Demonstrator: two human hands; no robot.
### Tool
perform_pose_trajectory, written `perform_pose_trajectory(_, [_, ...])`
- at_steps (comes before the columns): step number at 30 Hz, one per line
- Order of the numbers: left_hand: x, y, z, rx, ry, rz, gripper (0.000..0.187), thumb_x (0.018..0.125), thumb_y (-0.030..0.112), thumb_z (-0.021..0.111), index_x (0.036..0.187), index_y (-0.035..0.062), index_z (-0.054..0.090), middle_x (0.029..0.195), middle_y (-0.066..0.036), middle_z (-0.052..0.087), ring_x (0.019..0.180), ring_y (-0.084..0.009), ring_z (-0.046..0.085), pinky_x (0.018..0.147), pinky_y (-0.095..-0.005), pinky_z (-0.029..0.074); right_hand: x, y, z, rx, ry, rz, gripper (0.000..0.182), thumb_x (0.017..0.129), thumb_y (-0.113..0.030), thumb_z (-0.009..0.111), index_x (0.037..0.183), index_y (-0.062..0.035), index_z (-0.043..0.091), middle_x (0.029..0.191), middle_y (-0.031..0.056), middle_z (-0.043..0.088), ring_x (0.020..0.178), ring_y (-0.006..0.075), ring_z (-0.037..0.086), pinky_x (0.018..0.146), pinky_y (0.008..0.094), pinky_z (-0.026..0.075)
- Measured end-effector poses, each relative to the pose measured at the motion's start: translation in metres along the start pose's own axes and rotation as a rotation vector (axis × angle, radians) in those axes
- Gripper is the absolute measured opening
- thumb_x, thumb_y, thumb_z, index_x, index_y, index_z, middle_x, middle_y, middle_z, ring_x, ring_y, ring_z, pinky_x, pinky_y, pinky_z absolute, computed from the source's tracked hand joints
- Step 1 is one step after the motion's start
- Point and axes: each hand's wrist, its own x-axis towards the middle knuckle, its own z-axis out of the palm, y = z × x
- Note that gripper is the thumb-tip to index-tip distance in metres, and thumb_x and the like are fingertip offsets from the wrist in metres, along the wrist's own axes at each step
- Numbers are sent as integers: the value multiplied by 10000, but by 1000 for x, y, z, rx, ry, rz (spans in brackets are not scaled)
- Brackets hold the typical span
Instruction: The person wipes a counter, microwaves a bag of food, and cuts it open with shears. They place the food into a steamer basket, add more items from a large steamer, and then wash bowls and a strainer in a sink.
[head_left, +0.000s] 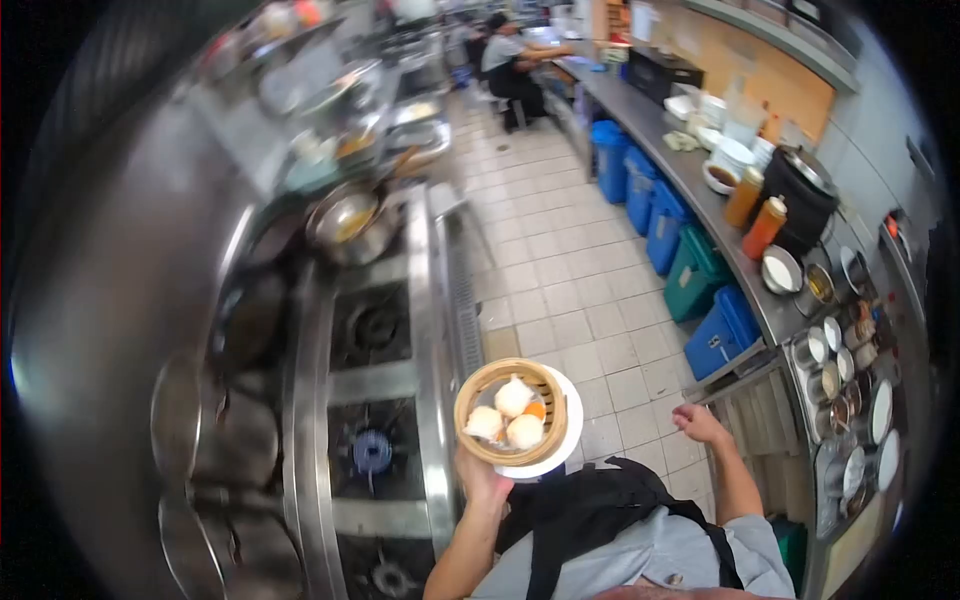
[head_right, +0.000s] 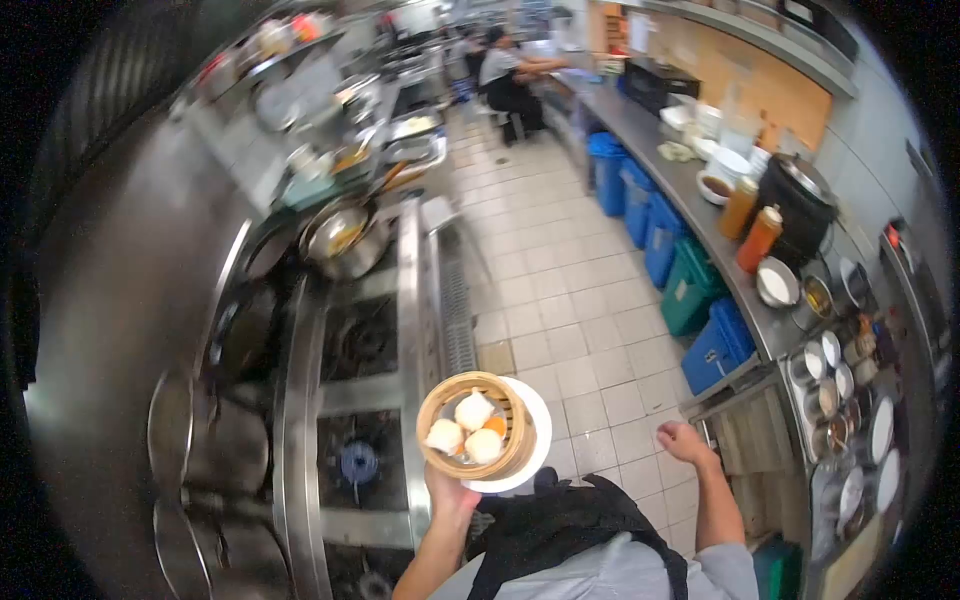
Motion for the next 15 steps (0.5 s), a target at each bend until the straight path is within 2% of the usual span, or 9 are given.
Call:
perform_pose_trajectory(1, [26, 4, 18, 29, -28, -42, 363, 1046, 214, 487, 1345, 12, 522, 1296, -150, 606, 1162, -306, 630, 961, -473, 562, 6, 4, -6, 16, 33, 45, 281, 996, -253, 608, 1157, -29, 660, 856, 46, 670, 755, 137, 652, 642, 292, 525])
perform_pose_trajectory(3, [70, 8, 48, 72, -16, -47, 382, 1052, 238, 459, 1358, 15, 509, 1319, -160, 591, 1174, -320, 623, 972, -481, 557, 6, 0, -29, 600, 282, 489, 289, 993, -252, 577, 1136, -17, 664, 871, 67, 680, 739, 171, 659, 633, 327, 537])
perform_pose_trajectory(4, [95, 7, 59, 112, -58, -54, 406, 1059, 268, 433, 1375, 21, 499, 1341, -163, 576, 1191, -329, 613, 981, -489, 552, 5, -2, -34, 621, 309, 524, 289, 993, -252, 577, 1136, -17, 664, 871, 67, 680, 739, 171, 659, 633, 327, 537])
perform_pose_trajectory(6, [138, 5, 91, 172, -118, -59, 417, 1060, 278, 431, 1385, 24, 491, 1352, -162, 568, 1198, -331, 609, 984, -491, 551, 17, 4, -38, 922, 544, 719, 226, 993, -242, 574, 1059, -42, 657, 805, 36, 643, 687, 152, 629, 593, 317, 521])
perform_pose_trajectory(11, [254, -28, 154, 170, -193, -135, 439, 1063, 301, 434, 1420, 46, 462, 1402, -163, 532, 1226, -350, 592, 1001, -512, 544, 26, 50, 2, 1271, 748, 891, 165, 1003, -203, 542, 1013, -73, 641, 753, 4, 604, 632, 122, 585, 559, 292, 490])
perform_pose_trajectory(13, [291, -36, 178, 269, -183, -119, 446, 1058, 310, 455, 1423, 54, 462, 1408, -167, 531, 1231, -350, 590, 1002, -523, 545, 43, 67, 18, 1396, 753, 992, 149, 1017, -201, 525, 997, -74, 602, 724, 27, 595, 614, 155, 586, 551, 309, 491])
perform_pose_trajectory(14, [310, -41, 192, 297, -146, -88, 452, 1055, 317, 462, 1424, 56, 464, 1403, -169, 537, 1224, -347, 596, 995, -525, 549, 61, 73, 16, 1401, 760, 1045, 150, 991, -186, 535, 916, -79, 610, 683, 23, 585, 574, 155, 573, 514, 312, 477])
perform_pose_trajectory(15, [327, -46, 204, 327, -111, -56, 458, 1052, 325, 470, 1425, 58, 465, 1398, -170, 544, 1217, -344, 602, 989, -527, 554, 83, 91, 16, 1415, 780, 1052, 150, 991, -186, 535, 916, -79, 610, 683, 23, 585, 574, 155, 573, 514, 312, 477])
